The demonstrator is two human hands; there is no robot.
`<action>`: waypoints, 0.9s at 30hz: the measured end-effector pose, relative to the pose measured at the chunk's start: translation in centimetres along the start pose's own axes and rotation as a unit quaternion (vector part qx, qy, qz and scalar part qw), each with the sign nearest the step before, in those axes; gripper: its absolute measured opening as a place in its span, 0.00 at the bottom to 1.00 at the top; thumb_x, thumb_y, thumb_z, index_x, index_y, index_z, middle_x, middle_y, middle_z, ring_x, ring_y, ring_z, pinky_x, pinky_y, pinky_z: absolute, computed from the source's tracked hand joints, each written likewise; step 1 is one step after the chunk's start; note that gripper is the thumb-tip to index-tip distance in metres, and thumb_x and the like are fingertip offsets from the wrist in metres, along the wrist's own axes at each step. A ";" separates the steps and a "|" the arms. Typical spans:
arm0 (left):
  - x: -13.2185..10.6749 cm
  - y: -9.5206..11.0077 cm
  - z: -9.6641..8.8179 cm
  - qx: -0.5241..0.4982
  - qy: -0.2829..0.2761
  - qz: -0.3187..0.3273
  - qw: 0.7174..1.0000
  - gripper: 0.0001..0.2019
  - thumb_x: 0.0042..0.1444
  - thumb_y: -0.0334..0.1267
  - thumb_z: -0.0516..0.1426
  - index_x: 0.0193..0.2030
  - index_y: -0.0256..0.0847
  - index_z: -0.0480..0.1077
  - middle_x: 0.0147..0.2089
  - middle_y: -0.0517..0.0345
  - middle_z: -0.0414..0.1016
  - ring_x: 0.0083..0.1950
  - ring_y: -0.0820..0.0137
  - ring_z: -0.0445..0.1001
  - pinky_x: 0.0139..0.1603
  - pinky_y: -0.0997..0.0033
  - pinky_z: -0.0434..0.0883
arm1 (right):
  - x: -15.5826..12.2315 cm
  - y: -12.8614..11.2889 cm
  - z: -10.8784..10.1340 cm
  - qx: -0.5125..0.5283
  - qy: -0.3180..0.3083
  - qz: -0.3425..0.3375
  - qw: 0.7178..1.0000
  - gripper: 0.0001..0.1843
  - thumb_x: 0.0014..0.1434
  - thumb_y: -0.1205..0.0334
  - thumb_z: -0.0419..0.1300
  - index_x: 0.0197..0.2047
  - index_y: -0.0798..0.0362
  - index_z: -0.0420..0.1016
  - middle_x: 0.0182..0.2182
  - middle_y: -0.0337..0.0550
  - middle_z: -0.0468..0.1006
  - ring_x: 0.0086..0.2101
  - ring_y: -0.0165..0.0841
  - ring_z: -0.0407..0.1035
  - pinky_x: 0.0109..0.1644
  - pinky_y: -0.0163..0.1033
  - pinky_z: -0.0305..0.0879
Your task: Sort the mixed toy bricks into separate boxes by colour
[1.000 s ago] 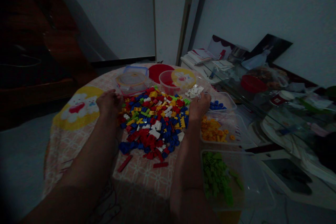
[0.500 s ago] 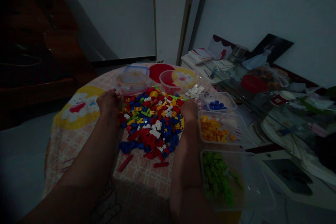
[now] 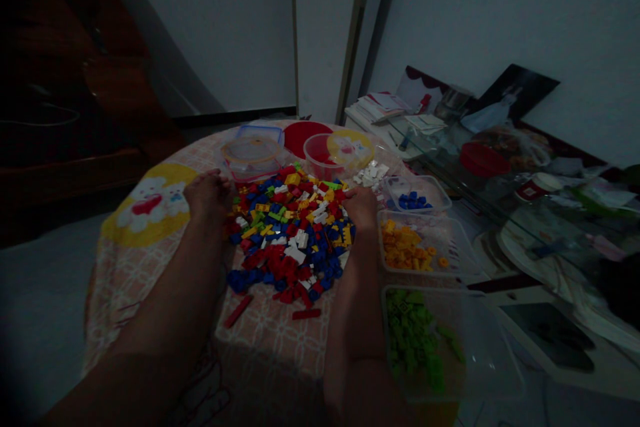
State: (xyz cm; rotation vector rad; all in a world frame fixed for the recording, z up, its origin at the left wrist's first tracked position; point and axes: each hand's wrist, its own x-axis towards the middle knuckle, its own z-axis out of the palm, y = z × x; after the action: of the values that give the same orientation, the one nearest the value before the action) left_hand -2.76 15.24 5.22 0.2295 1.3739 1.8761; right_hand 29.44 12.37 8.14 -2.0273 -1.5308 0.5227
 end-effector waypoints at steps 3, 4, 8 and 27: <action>-0.3 0.2 0.1 -0.009 -0.003 0.001 1.000 0.11 0.50 0.19 0.53 0.36 0.37 0.69 0.23 0.64 0.68 0.22 0.78 0.66 0.29 0.79 0.69 | -0.1 -0.1 -0.3 0.029 0.009 0.000 1.000 0.15 0.51 0.71 0.61 0.40 0.55 0.87 0.33 0.45 0.87 0.36 0.36 0.81 0.44 0.36 0.74; -0.4 0.2 0.1 -0.010 -0.002 0.002 1.000 0.11 0.50 0.19 0.53 0.36 0.37 0.69 0.23 0.64 0.68 0.22 0.78 0.66 0.29 0.79 0.69 | -0.1 -0.1 -0.3 0.040 0.011 -0.001 0.999 0.16 0.51 0.71 0.61 0.40 0.55 0.87 0.33 0.45 0.87 0.37 0.36 0.81 0.45 0.36 0.74; -0.7 0.4 0.2 0.002 0.009 -0.003 1.000 0.12 0.50 0.19 0.52 0.36 0.37 0.70 0.23 0.64 0.69 0.22 0.77 0.66 0.28 0.78 0.69 | 0.1 0.4 -0.3 0.088 0.039 -0.001 0.995 0.18 0.51 0.68 0.59 0.43 0.56 0.87 0.36 0.45 0.87 0.39 0.38 0.81 0.48 0.39 0.76; 0.0 -0.1 -0.2 0.004 -0.014 0.002 1.000 0.10 0.58 0.20 0.53 0.35 0.39 0.70 0.22 0.67 0.70 0.22 0.82 0.68 0.32 0.77 0.70 | 2.4 3.3 -1.3 0.521 0.385 0.098 0.755 0.30 0.58 0.67 0.56 0.65 0.51 0.68 0.52 0.44 0.74 0.53 0.34 0.74 0.53 0.45 0.79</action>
State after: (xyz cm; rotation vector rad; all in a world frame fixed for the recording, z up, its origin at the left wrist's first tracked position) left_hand -2.86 15.15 5.09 0.2623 1.3635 1.8649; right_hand 33.41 13.77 7.11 -1.1983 -0.3223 0.3851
